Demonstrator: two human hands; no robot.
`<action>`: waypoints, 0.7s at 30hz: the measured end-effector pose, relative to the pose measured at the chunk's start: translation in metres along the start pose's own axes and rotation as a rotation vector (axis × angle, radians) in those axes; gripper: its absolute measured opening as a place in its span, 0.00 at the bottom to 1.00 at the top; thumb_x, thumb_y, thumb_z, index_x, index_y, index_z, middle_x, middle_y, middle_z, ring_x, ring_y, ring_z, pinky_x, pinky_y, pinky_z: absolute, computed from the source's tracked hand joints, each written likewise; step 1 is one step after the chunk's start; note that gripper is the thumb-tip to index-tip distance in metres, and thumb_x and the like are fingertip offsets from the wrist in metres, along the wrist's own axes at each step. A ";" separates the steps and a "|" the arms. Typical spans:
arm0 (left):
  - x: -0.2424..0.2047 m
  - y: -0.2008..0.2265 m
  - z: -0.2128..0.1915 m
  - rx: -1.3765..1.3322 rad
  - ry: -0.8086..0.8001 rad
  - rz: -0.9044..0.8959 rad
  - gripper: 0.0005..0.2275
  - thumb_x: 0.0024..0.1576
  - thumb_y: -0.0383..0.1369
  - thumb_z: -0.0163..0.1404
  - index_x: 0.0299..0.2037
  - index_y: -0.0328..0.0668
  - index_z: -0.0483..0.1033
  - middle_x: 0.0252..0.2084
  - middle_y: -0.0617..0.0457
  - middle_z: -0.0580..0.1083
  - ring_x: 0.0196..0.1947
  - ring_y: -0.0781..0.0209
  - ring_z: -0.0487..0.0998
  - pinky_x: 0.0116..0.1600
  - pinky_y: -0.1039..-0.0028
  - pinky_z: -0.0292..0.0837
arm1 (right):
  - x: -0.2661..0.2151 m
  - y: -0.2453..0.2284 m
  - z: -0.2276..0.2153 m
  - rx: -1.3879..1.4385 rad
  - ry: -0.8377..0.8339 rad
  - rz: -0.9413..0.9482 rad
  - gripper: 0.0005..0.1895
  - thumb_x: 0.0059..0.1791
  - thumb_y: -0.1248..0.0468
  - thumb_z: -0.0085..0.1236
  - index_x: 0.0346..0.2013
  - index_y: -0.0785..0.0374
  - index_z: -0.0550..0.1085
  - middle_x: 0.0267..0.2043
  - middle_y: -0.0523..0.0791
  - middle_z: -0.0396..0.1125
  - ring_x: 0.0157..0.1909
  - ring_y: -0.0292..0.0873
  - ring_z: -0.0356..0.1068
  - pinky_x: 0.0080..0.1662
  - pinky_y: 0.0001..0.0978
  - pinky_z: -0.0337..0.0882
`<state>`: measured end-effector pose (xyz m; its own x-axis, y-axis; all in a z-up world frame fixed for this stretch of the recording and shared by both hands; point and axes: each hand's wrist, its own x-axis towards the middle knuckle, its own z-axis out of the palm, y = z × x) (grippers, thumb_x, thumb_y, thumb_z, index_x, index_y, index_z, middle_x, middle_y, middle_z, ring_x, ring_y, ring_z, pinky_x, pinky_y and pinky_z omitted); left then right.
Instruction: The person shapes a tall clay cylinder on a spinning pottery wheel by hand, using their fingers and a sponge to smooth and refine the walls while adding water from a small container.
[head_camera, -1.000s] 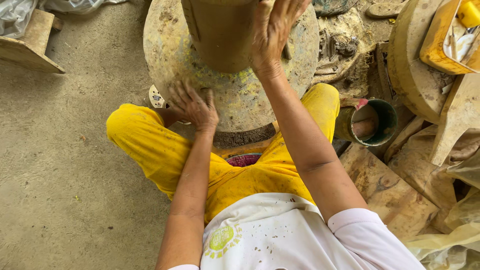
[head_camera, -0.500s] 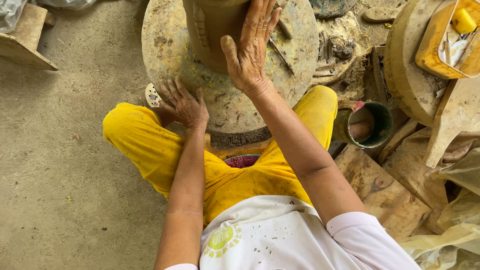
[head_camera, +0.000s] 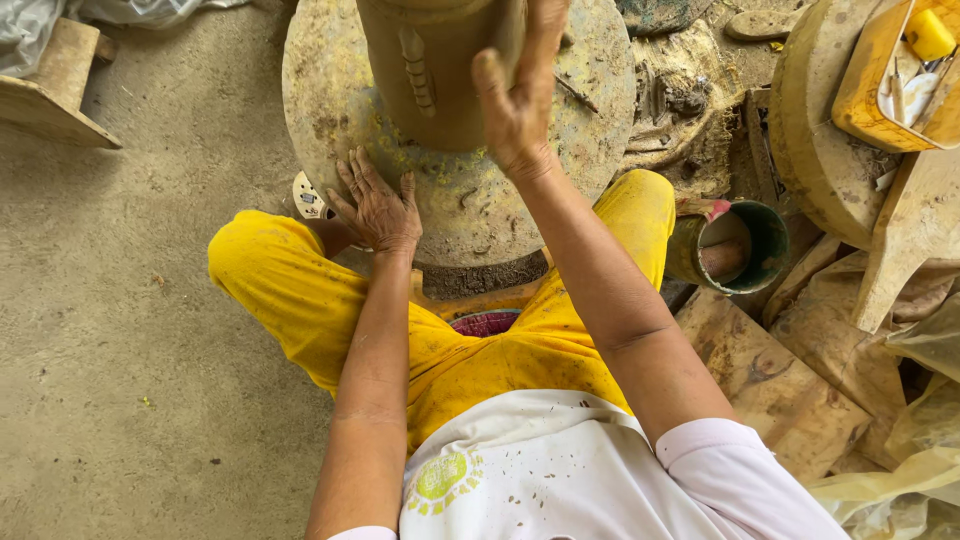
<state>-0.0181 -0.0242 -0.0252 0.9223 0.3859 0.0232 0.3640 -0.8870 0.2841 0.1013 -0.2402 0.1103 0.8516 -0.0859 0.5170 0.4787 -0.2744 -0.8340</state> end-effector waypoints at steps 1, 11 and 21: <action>-0.001 0.006 -0.003 -0.005 0.011 0.003 0.39 0.66 0.61 0.30 0.78 0.39 0.41 0.81 0.46 0.45 0.81 0.47 0.37 0.76 0.40 0.25 | 0.005 0.000 -0.002 0.174 0.065 0.059 0.51 0.56 0.30 0.46 0.79 0.48 0.35 0.84 0.52 0.26 0.83 0.53 0.24 0.82 0.55 0.33; -0.006 0.032 -0.026 0.006 0.009 0.047 0.38 0.65 0.63 0.27 0.78 0.44 0.41 0.80 0.50 0.49 0.81 0.48 0.39 0.76 0.41 0.22 | 0.038 0.021 -0.003 0.258 -0.010 0.176 0.33 0.57 0.41 0.58 0.70 0.56 0.68 0.70 0.52 0.63 0.71 0.52 0.62 0.71 0.45 0.66; -0.008 0.024 -0.023 0.127 0.012 0.070 0.39 0.64 0.64 0.32 0.78 0.46 0.41 0.81 0.45 0.44 0.80 0.50 0.39 0.75 0.44 0.23 | -0.006 0.029 -0.053 0.219 0.144 0.021 0.28 0.60 0.51 0.58 0.71 0.53 0.61 0.77 0.44 0.46 0.78 0.45 0.49 0.72 0.40 0.61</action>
<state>-0.0194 -0.0426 0.0039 0.9446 0.3245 0.0502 0.3133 -0.9365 0.1577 0.0991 -0.2982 0.0932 0.8301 -0.2294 0.5083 0.5095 -0.0585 -0.8585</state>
